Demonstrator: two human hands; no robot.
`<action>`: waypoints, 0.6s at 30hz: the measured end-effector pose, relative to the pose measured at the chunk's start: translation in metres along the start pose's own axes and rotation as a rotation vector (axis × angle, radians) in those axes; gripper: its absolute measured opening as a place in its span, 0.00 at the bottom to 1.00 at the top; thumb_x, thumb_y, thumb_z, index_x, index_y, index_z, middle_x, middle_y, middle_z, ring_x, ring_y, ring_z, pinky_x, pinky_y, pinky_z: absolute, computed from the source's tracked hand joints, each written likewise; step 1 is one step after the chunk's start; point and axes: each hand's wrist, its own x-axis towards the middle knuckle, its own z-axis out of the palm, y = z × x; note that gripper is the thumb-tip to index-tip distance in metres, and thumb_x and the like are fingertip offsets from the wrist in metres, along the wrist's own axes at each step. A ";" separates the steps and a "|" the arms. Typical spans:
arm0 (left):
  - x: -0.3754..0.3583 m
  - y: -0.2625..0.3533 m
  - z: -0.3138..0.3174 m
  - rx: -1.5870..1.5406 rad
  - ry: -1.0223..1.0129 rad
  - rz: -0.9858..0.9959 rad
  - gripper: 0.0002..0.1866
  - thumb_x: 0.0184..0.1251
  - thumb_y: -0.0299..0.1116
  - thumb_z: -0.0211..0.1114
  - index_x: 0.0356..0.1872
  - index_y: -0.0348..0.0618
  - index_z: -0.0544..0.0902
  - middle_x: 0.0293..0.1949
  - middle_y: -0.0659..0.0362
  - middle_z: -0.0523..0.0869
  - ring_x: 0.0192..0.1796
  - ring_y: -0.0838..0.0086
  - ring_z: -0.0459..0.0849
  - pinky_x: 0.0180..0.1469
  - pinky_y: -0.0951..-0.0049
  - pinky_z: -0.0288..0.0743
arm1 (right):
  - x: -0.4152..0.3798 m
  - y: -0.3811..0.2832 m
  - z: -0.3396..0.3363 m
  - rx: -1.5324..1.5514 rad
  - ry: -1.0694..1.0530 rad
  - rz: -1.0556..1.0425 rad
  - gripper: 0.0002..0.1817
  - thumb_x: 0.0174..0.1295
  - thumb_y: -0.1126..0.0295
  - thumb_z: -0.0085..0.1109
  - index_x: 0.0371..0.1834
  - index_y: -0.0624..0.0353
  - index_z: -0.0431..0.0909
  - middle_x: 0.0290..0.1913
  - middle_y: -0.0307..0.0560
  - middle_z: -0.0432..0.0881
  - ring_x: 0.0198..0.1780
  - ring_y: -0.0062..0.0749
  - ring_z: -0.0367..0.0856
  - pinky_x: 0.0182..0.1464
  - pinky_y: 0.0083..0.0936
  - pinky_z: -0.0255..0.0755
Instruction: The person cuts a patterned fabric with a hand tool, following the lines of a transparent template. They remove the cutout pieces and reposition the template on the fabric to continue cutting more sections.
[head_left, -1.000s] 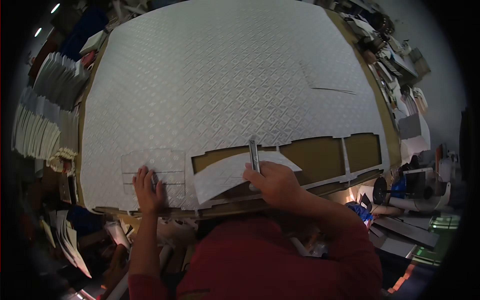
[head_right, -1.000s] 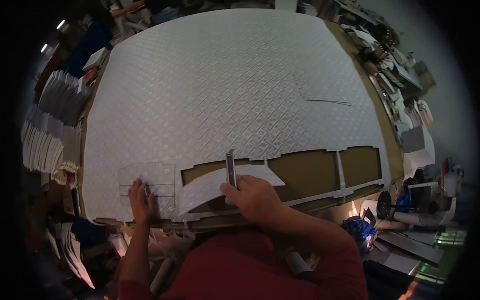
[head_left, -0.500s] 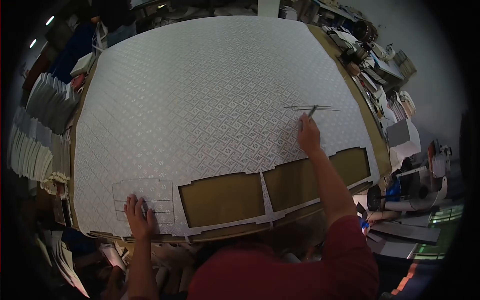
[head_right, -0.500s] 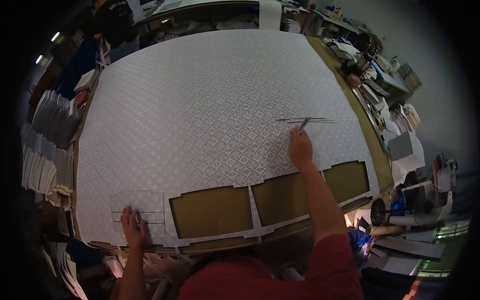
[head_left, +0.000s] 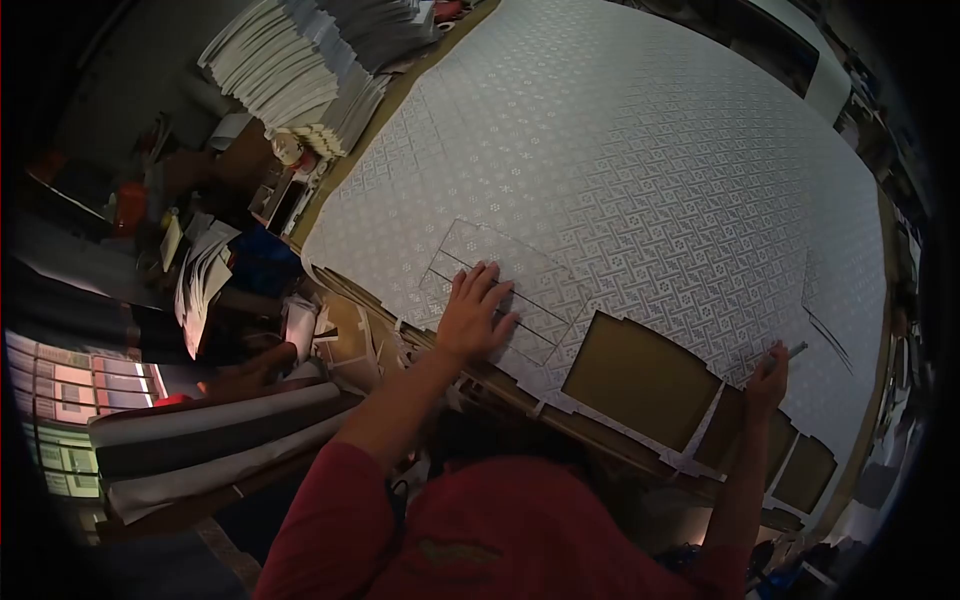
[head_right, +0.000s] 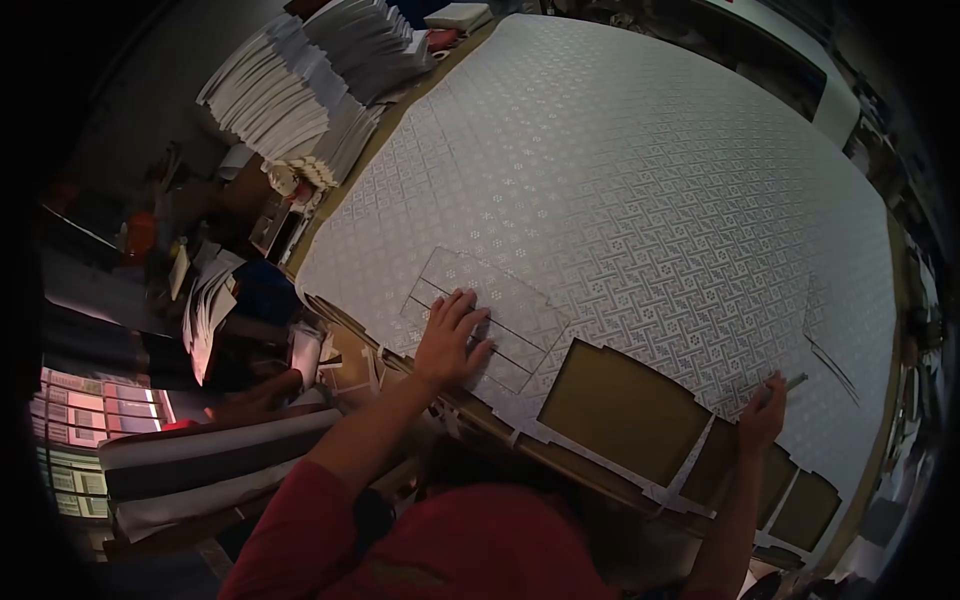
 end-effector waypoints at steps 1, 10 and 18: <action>0.000 0.001 -0.001 -0.004 0.002 -0.004 0.29 0.67 0.47 0.72 0.67 0.47 0.80 0.76 0.44 0.71 0.80 0.45 0.64 0.81 0.37 0.53 | 0.001 -0.002 0.000 -0.013 0.016 0.004 0.10 0.74 0.77 0.56 0.56 0.62 0.76 0.65 0.65 0.83 0.69 0.62 0.80 0.68 0.45 0.74; 0.001 -0.009 -0.006 -0.246 0.039 0.169 0.28 0.69 0.40 0.72 0.67 0.44 0.78 0.76 0.42 0.69 0.79 0.42 0.66 0.80 0.37 0.55 | -0.061 -0.216 -0.001 0.135 0.144 0.117 0.05 0.74 0.71 0.65 0.45 0.59 0.81 0.44 0.53 0.89 0.46 0.45 0.91 0.47 0.38 0.82; 0.001 -0.058 -0.025 -0.815 0.054 0.177 0.32 0.64 0.30 0.76 0.69 0.38 0.76 0.73 0.40 0.72 0.74 0.41 0.71 0.77 0.50 0.66 | -0.117 -0.406 0.025 0.286 0.039 0.269 0.08 0.73 0.72 0.68 0.50 0.60 0.81 0.48 0.52 0.91 0.49 0.39 0.92 0.49 0.33 0.82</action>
